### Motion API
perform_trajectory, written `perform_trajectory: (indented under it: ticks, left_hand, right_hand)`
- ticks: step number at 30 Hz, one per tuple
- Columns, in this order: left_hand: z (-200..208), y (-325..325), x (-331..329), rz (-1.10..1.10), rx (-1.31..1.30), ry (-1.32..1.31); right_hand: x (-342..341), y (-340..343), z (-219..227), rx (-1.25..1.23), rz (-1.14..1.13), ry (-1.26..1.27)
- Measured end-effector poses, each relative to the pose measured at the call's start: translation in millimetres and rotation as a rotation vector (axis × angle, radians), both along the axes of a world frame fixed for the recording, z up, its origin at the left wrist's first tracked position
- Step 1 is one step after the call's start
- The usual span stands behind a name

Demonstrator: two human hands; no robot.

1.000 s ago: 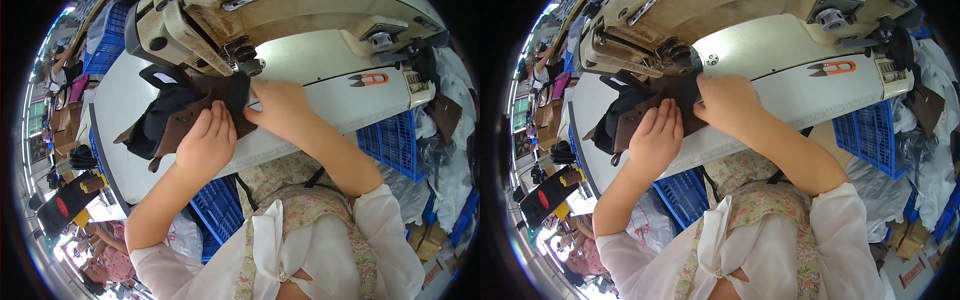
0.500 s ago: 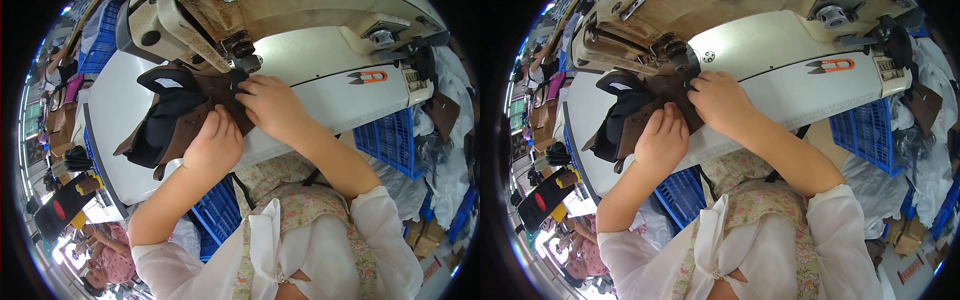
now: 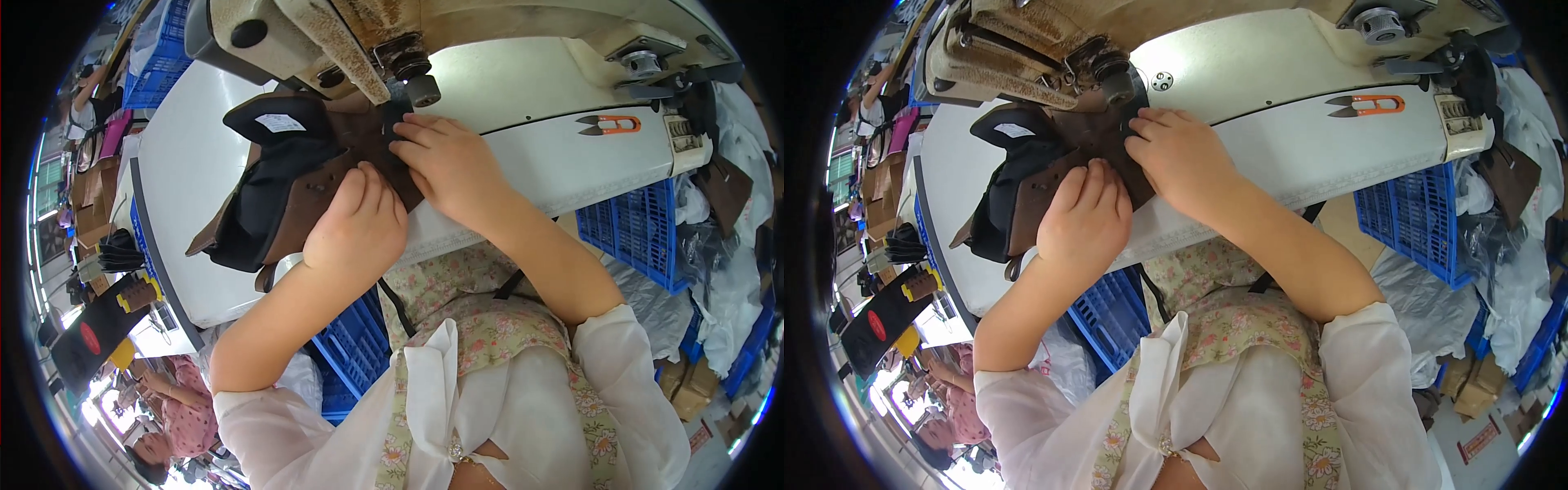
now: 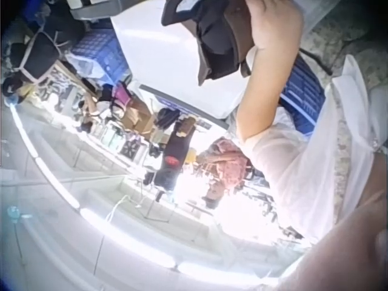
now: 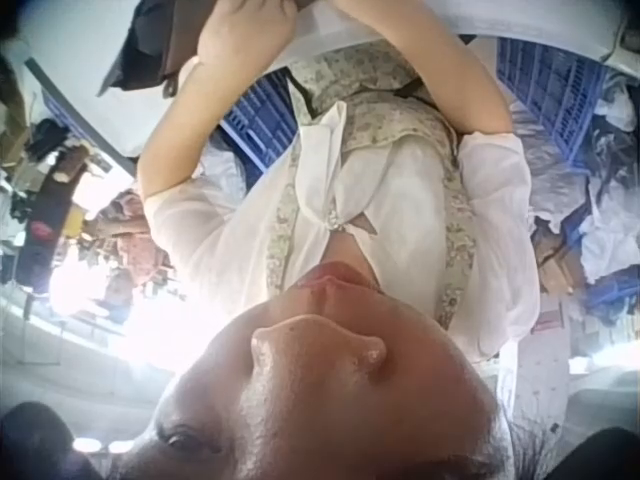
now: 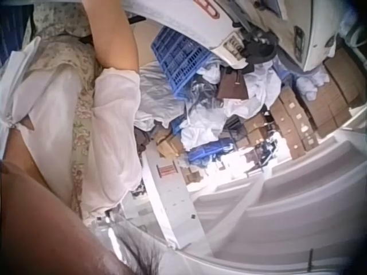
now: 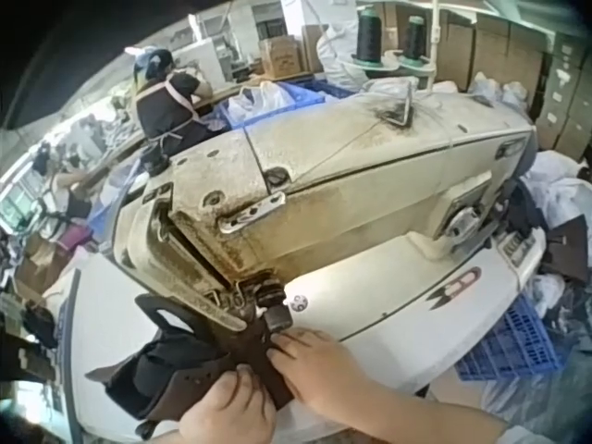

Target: The recorder stitches a leather component onto a shoe upper using an industrial sewing machine.

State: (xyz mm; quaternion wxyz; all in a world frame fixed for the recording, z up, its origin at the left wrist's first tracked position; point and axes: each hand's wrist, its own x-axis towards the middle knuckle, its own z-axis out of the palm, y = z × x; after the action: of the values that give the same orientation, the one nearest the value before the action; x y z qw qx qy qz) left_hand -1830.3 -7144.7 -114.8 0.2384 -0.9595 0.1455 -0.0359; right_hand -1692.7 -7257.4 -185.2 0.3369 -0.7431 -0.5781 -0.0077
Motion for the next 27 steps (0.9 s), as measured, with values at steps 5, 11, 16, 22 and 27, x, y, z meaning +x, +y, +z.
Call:
perform_trajectory:
  ticks: [5, 11, 16, 22, 27]
  left_hand:
    - [-5.1, -3.9, 2.8, -0.005, -0.039, -0.053]
    - [-8.0, -13.7, 7.1, 0.034, -0.034, -0.090]
    - [-9.7, -16.6, 6.6, 0.084, -0.026, -0.099]
    - [-11.2, -16.2, 6.3, 0.089, -0.035, -0.098]
    - [-13.1, -16.9, 11.0, 0.096, -0.040, -0.116]
  right_hand:
    - [5.1, -0.2, 4.1, -0.007, 0.016, -0.028]
    - [12.3, 0.2, 2.6, 0.017, 0.008, -0.065]
    - [14.1, 1.1, 3.9, 0.006, 0.012, -0.076]
    - [16.5, 0.4, 5.3, -0.061, 0.045, -0.048]
    - [21.4, 3.9, 2.0, 0.012, 0.031, -0.096]
